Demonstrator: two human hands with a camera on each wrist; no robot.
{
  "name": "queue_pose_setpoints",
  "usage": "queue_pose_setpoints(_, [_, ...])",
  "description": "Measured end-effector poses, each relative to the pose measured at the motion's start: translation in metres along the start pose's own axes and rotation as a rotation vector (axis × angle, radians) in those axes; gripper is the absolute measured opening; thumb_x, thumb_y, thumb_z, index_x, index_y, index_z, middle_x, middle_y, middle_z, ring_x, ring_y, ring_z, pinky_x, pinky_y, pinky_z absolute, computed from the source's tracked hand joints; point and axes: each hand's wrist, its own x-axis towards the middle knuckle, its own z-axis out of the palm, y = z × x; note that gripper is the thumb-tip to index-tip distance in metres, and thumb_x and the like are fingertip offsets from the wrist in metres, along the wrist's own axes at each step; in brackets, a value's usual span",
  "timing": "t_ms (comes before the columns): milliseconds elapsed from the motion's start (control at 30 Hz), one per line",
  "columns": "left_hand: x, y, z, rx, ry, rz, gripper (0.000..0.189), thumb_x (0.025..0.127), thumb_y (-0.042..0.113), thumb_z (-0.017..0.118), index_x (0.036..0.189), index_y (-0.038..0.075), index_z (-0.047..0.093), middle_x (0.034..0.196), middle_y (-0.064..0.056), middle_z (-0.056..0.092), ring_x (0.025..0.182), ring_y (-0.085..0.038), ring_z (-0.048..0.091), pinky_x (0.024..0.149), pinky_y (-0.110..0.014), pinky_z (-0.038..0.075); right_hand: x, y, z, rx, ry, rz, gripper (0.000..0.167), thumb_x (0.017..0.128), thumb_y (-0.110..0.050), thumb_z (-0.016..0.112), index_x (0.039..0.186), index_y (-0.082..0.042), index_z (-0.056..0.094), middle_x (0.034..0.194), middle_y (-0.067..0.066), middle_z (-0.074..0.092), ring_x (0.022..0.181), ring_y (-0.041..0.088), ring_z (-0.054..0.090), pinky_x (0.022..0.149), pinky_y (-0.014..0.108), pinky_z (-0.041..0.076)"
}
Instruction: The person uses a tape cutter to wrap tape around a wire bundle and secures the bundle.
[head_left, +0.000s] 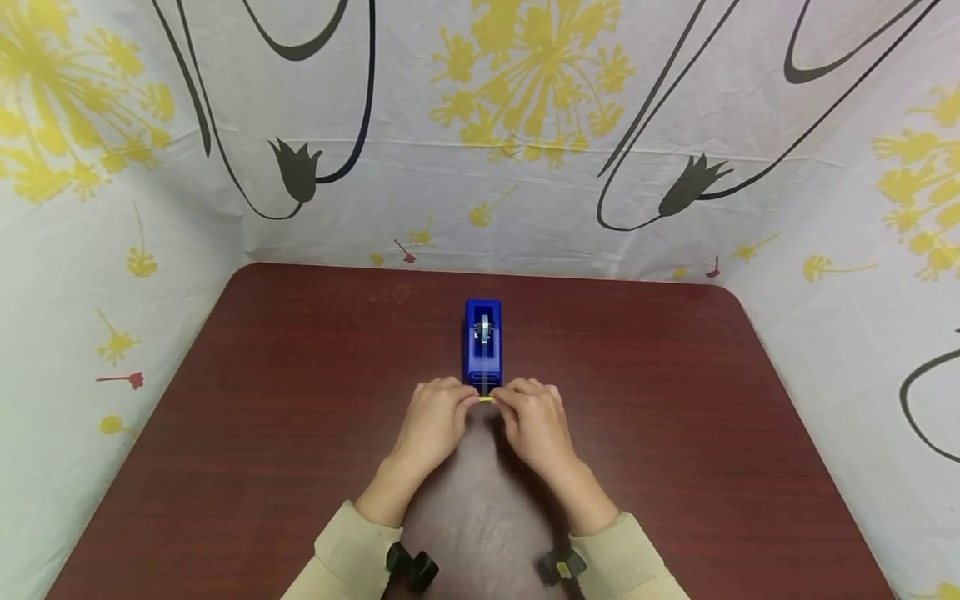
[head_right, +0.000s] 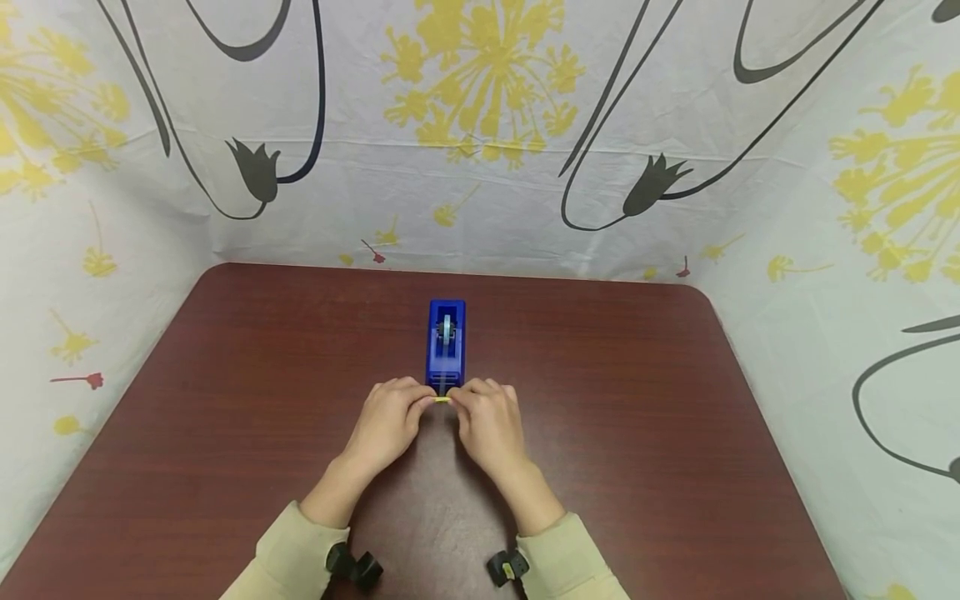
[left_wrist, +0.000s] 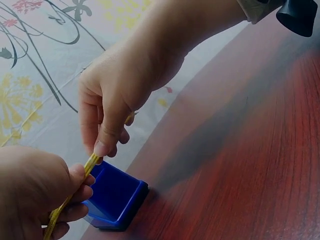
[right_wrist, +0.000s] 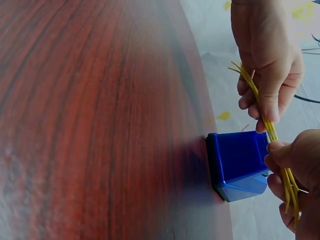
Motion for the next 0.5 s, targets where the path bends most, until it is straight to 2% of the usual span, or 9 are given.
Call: queue_pose_setpoints(500, [0.002, -0.0011, 0.0017, -0.029, 0.022, -0.005, 0.008, 0.093, 0.016, 0.073, 0.093, 0.011, 0.079, 0.084, 0.0, 0.069, 0.08, -0.022, 0.065, 0.071, -0.037, 0.044, 0.0014, -0.0002, 0.0007, 0.012, 0.005, 0.024, 0.01, 0.085, -0.004, 0.08, 0.094, -0.009, 0.08, 0.086, -0.001, 0.072, 0.078, 0.019, 0.066, 0.071, 0.04, 0.044])
